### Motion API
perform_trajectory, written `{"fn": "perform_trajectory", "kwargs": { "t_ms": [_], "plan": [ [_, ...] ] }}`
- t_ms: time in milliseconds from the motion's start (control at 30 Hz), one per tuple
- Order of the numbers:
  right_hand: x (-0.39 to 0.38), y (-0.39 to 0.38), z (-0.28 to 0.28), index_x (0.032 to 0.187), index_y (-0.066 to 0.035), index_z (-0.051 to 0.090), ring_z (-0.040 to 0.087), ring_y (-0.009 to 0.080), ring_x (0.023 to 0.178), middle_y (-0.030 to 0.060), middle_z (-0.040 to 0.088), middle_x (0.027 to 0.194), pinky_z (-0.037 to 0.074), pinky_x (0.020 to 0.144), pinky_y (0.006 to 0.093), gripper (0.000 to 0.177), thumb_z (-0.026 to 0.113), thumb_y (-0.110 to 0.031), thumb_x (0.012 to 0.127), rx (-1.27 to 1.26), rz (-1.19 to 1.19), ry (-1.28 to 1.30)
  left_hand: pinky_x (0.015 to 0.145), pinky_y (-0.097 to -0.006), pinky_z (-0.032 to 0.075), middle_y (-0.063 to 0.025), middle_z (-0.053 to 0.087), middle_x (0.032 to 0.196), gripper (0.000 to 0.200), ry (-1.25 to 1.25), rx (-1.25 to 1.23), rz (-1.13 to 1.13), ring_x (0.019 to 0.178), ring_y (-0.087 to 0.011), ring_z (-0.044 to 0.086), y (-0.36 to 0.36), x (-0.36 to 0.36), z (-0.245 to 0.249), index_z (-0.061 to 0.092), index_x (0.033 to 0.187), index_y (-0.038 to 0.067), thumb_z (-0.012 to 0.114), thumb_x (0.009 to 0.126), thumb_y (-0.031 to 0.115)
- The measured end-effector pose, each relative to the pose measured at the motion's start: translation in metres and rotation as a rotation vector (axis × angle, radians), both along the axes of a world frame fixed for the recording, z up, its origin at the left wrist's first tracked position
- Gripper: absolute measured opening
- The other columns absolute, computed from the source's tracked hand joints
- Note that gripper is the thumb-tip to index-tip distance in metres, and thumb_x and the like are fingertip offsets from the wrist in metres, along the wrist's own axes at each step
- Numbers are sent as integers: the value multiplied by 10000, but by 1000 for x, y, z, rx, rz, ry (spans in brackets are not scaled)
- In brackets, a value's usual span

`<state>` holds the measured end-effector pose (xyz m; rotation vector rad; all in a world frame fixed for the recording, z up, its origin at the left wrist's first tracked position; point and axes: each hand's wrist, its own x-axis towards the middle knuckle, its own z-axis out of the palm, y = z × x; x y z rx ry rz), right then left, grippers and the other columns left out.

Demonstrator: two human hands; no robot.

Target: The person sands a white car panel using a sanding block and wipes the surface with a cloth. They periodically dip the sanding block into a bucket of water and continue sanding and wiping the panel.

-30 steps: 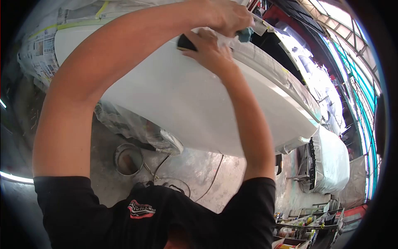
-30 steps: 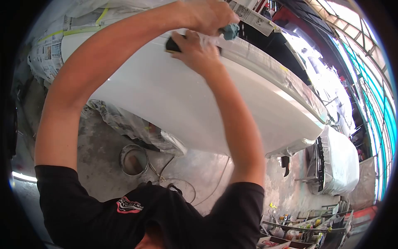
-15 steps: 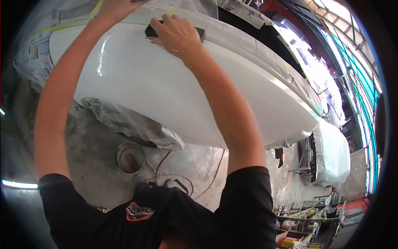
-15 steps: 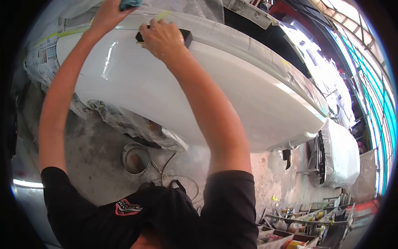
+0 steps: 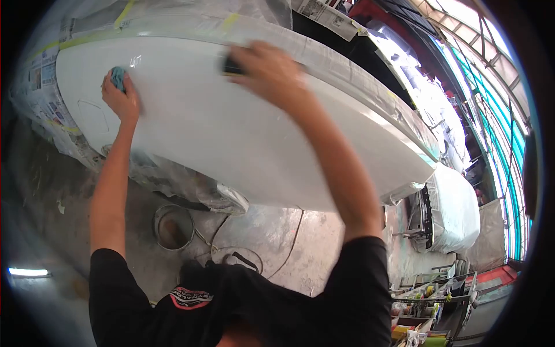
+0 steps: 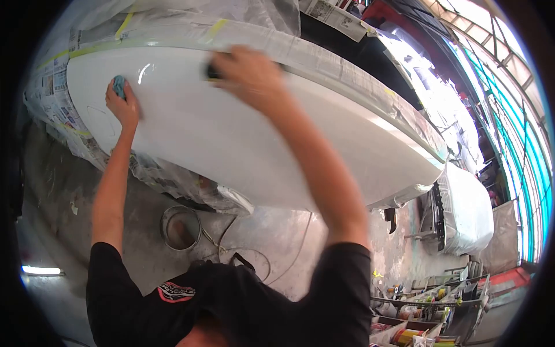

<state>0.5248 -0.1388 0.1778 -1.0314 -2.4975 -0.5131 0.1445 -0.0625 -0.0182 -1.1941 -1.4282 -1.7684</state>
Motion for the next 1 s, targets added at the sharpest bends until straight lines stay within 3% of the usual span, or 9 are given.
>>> {"fn": "perform_trajectory", "kwargs": {
  "t_ms": [67,133,300,400,500,633,733,900,1000],
  "plan": [
    [-77,26,-16,1309,-153,594,663,346,1108,140,658,1145,560,903,474,536,773,-427,884,159,100,-56,1079,-534,412,-287,557,1366,508,-116,-32,49,1271,-457,496,-6,16,2,554,1392,19,684,993,305],
    [-90,25,-6,1366,-125,575,670,299,1116,122,670,1185,573,897,426,623,759,-475,884,125,58,-135,1085,-540,404,-277,549,1390,514,-142,-6,28,1293,-453,481,-6,21,6,554,1395,27,685,989,312],
    [80,-7,1,1402,-191,598,665,314,1032,106,653,1061,571,820,462,678,844,-363,794,125,-59,-4,1095,-545,393,-224,557,1410,504,-141,-5,72,1311,-424,473,-8,18,-1,567,1387,55,686,980,326],
    [178,-29,2,1456,-211,597,665,321,1009,84,656,1058,577,843,454,741,871,-319,777,134,-60,88,1097,-543,393,-195,564,1415,498,-190,-4,84,1314,-408,475,-2,23,2,577,1373,65,688,974,344],
    [163,-19,1,1439,-196,606,665,318,1002,84,653,1061,572,843,454,719,870,-325,783,108,-25,102,1089,-535,401,-193,575,1395,488,-203,-13,90,1296,-403,488,-9,26,3,592,1357,60,691,972,343],
    [33,-10,16,1429,-193,573,642,320,1039,89,641,1062,539,884,456,657,820,-372,848,106,-66,-20,1087,-532,407,-197,574,1394,477,-192,2,73,1296,-406,488,-6,24,4,605,1346,61,691,970,343],
    [37,-5,17,1417,-186,594,638,321,1026,90,642,1056,534,893,461,638,816,-381,851,118,6,-28,1090,-538,407,-198,571,1405,471,-173,18,46,1306,-409,486,-8,18,-2,606,1339,65,693,966,339],
    [172,-37,4,1389,-187,661,656,292,1025,80,669,1100,553,906,432,665,866,-342,776,114,-115,73,1059,-529,427,-227,594,1348,459,-184,19,54,1247,-419,521,-6,20,2,611,1320,31,702,960,301],
    [131,-27,9,1390,-183,654,659,287,1032,73,662,1082,553,902,439,675,872,-336,770,130,-122,15,1015,-506,457,-247,621,1279,436,-154,37,116,1166,-420,569,-10,30,8,631,1286,-13,708,958,265]
  ]
}}
